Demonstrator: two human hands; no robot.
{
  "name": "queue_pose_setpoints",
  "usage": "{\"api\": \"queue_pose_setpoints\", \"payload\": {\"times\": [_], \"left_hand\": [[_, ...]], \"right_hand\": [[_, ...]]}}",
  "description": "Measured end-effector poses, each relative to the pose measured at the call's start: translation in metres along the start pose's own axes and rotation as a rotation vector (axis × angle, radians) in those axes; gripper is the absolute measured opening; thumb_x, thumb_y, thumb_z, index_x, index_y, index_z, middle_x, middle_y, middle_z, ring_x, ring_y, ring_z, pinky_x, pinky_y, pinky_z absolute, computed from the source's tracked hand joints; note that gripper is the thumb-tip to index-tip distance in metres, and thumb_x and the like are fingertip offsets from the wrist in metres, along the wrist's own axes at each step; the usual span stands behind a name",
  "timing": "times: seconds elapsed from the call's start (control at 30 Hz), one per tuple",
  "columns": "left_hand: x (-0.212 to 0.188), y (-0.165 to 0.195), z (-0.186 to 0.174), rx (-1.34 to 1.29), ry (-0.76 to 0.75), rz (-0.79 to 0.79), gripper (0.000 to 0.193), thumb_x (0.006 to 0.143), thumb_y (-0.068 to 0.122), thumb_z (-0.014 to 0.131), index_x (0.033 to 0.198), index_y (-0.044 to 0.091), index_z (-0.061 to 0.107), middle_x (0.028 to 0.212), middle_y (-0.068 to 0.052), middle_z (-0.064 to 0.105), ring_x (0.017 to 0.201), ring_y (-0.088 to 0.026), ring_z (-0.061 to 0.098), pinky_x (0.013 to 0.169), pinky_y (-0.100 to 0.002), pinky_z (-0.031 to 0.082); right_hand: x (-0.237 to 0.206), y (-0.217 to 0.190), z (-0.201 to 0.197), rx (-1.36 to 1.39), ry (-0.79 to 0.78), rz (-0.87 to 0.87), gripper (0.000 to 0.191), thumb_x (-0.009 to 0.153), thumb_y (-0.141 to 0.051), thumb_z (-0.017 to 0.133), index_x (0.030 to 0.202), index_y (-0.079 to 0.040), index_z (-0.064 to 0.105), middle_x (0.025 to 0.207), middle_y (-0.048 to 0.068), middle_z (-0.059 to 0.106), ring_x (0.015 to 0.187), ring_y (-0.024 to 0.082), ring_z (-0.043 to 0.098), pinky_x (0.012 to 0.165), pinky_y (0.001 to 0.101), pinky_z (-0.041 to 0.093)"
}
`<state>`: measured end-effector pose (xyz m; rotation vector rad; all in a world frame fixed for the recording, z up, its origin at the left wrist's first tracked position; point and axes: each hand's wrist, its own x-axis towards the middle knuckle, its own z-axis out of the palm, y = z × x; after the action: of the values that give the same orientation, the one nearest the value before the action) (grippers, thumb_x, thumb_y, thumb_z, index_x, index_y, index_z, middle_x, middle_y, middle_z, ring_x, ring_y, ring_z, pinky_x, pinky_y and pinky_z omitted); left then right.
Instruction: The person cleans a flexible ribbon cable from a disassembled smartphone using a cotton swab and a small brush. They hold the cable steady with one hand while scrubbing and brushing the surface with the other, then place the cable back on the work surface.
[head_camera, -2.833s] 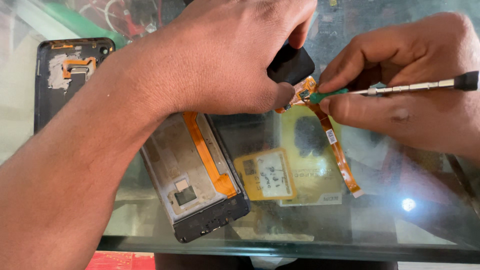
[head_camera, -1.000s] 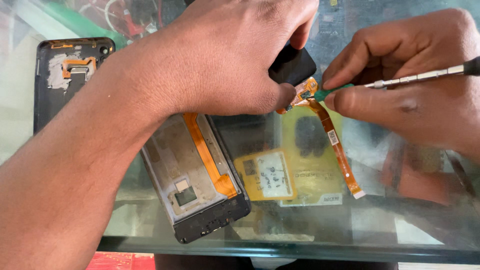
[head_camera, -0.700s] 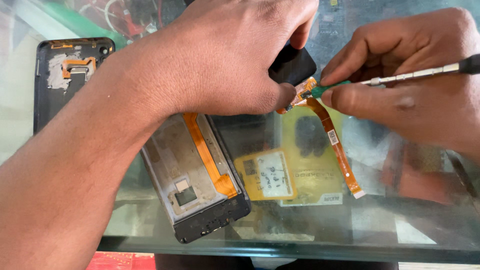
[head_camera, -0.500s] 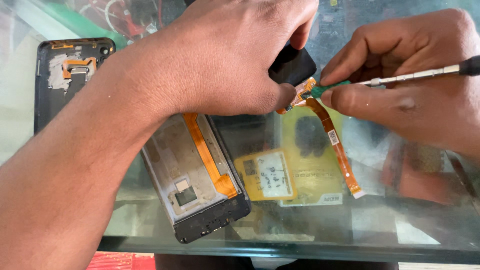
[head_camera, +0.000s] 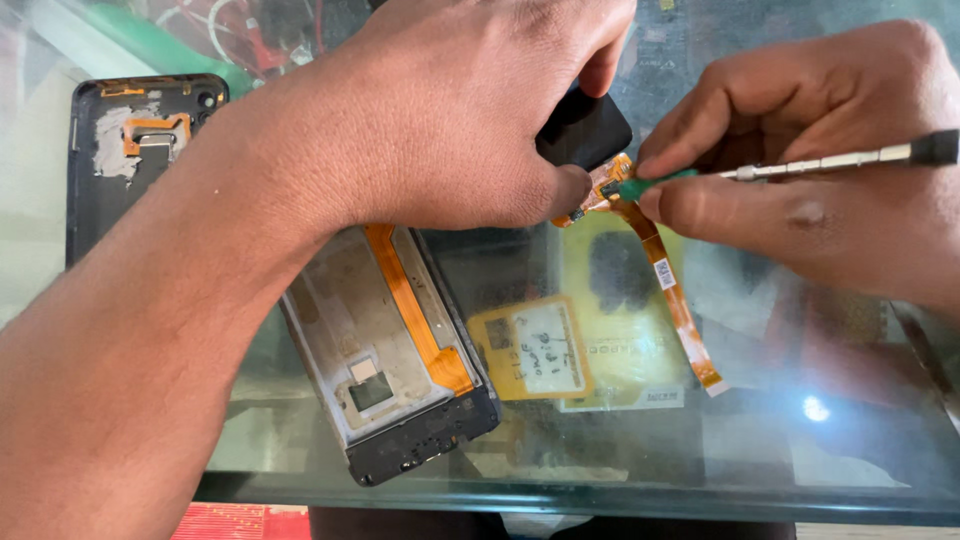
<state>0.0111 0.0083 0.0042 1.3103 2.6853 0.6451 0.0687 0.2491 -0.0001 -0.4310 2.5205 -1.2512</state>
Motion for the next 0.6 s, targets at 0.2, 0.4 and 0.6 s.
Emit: {"api": "queue_pose_setpoints", "payload": {"times": [0.2,0.4,0.6], "left_hand": [[0.0010,-0.0004,0.0014,0.028,0.009,0.018,0.057,0.069,0.035,0.093,0.105,0.008,0.058,0.089,-0.011,0.067,0.078,-0.028,0.069,0.061,-0.045,0.051],[0.0005,-0.0003,0.0013,0.003,-0.014,-0.020,0.057,0.069,0.036,0.092,0.105,0.008,0.057,0.088,-0.011,0.066,0.077,-0.027,0.069,0.062,-0.044,0.051],[0.0010,-0.0002,0.0015,0.017,0.002,-0.003,0.057,0.069,0.035,0.092,0.105,0.008,0.057,0.090,-0.012,0.067,0.079,-0.028,0.069,0.063,-0.045,0.051]], "right_hand": [[0.0010,0.0013,0.0037,-0.041,0.017,-0.050,0.007,0.086,0.003,0.075,0.093,0.005,0.075,0.099,0.014,0.076,0.090,0.017,0.077,0.077,0.0266,0.067],[0.0003,0.0034,0.0013,-0.043,0.008,-0.033,0.008,0.085,0.002,0.076,0.092,0.004,0.076,0.100,0.014,0.076,0.090,0.017,0.082,0.077,0.0281,0.067],[0.0012,0.0032,0.0006,-0.074,-0.010,-0.042,0.009,0.084,0.001,0.077,0.093,0.003,0.076,0.100,0.013,0.076,0.091,0.018,0.077,0.077,0.0299,0.063]]}}
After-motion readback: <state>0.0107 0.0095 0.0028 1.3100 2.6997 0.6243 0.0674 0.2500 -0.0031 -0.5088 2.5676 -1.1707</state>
